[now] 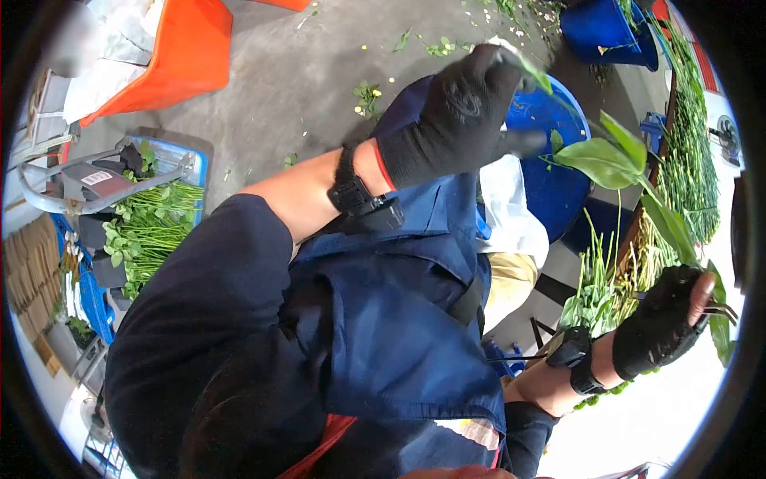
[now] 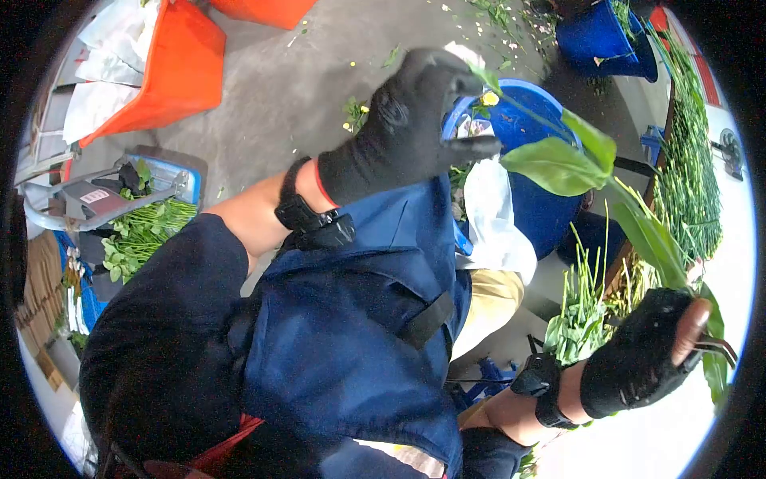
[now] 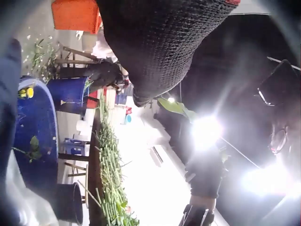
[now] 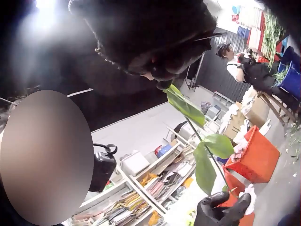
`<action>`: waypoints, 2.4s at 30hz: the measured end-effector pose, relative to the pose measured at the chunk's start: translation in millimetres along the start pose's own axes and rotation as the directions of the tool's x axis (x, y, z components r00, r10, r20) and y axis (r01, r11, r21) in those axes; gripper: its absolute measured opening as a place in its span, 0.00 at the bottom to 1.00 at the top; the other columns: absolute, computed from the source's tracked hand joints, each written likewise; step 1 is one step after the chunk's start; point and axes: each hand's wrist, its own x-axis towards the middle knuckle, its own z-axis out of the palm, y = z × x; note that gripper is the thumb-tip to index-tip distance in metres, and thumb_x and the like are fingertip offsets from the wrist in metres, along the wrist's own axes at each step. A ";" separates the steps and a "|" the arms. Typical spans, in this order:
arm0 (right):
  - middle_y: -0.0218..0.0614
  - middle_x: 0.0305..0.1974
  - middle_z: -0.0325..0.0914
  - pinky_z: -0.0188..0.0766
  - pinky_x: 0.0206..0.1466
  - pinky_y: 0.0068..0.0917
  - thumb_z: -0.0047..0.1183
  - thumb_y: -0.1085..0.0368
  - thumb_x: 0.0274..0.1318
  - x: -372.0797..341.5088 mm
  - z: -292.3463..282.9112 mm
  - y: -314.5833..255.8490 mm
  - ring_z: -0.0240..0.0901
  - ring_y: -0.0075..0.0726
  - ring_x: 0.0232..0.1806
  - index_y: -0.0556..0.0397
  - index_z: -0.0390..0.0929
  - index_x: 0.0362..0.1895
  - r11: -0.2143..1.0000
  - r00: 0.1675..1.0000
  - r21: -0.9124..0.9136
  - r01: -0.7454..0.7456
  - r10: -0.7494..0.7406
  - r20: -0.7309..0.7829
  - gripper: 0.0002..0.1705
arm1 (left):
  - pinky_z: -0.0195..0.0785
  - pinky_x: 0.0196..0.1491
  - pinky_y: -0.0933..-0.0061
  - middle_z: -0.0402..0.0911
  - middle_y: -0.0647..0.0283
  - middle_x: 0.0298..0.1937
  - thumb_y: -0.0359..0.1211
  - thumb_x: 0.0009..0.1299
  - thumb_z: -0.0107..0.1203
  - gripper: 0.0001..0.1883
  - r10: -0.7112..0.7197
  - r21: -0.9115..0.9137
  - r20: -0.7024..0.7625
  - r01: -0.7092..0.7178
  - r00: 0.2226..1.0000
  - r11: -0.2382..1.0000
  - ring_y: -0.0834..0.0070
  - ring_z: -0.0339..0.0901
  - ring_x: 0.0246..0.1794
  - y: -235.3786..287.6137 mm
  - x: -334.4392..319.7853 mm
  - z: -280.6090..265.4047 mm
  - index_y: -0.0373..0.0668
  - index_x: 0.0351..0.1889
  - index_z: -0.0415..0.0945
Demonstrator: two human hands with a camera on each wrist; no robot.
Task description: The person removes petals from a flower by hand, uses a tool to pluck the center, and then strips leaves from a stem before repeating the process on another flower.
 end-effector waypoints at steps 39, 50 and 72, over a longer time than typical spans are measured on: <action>0.23 0.26 0.74 0.50 0.24 0.14 0.59 0.58 0.64 -56.4 -10.7 11.6 0.59 0.12 0.21 0.56 0.82 0.51 0.963 0.963 0.005 -0.268 0.268 0.026 0.17 | 0.73 0.32 0.71 0.80 0.59 0.23 0.43 0.67 0.62 0.14 -0.240 -0.017 0.721 0.364 0.650 0.931 0.75 0.80 0.24 -44.6 -31.0 -14.9 0.40 0.35 0.83; 0.27 0.23 0.74 0.51 0.20 0.14 0.59 0.61 0.62 -80.8 -44.6 43.6 0.59 0.14 0.17 0.57 0.79 0.51 0.878 0.883 0.107 -0.466 0.453 0.124 0.17 | 0.69 0.29 0.86 0.83 0.61 0.39 0.35 0.77 0.51 0.17 -0.438 -0.328 0.805 0.915 0.401 0.235 0.85 0.76 0.30 -17.7 21.6 -20.2 0.36 0.59 0.76; 0.41 0.34 0.76 0.69 0.38 0.34 0.53 0.70 0.61 -105.8 -99.6 63.6 0.74 0.43 0.32 0.56 0.79 0.53 0.999 0.951 0.001 -0.037 0.035 0.307 0.16 | 0.82 0.40 0.71 0.78 0.55 0.57 0.33 0.76 0.51 0.17 0.191 -0.143 0.847 0.558 0.496 -0.818 0.69 0.81 0.48 125.1 3.6 59.8 0.39 0.61 0.72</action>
